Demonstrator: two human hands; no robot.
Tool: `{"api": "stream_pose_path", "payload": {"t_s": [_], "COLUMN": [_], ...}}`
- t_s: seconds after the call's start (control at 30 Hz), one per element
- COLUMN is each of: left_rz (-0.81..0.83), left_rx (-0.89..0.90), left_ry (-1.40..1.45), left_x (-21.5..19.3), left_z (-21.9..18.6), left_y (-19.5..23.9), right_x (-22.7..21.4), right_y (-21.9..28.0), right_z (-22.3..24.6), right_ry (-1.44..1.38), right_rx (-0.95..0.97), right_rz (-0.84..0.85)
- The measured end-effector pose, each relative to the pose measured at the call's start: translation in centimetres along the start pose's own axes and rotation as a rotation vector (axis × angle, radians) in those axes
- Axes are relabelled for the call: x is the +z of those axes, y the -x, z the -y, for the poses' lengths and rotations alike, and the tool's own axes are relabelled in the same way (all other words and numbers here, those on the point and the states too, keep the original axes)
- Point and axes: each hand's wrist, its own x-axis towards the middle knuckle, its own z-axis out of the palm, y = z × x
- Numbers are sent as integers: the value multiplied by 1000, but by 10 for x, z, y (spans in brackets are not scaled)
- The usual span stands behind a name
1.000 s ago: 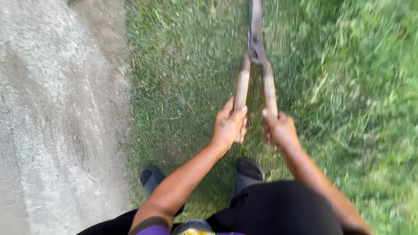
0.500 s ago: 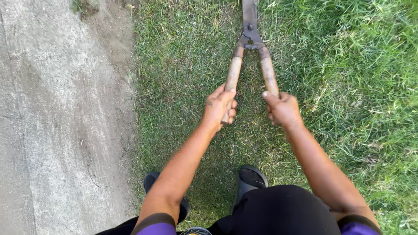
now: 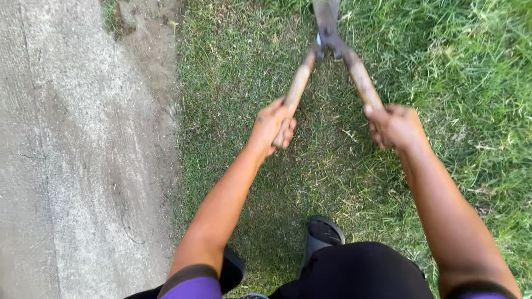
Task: The person uses manual grass shears to trim grass along the edge of a concrete path. They repeatedly open and close the shears to cut the grass, moving forward along the path edge.
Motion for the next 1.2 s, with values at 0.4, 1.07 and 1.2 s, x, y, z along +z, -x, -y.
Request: {"api": "stream_pose_path", "payload": {"t_s": [0.4,1.07,1.2], "left_rz": [-14,166,196], "left_rx": [-106,0,-65], "left_ry": [96,-430,-290], "left_x": [32,24,-20], "left_z": [8,41,64], "left_y": [22,39,68], "right_x": [37,32,-26], "right_y": [9,14,25], "right_z": [-34,-133,-164], "right_ry": [-209,-309,106], "right_rx": [-17,-29,-101], "right_rz": [101,-34,-23]}}
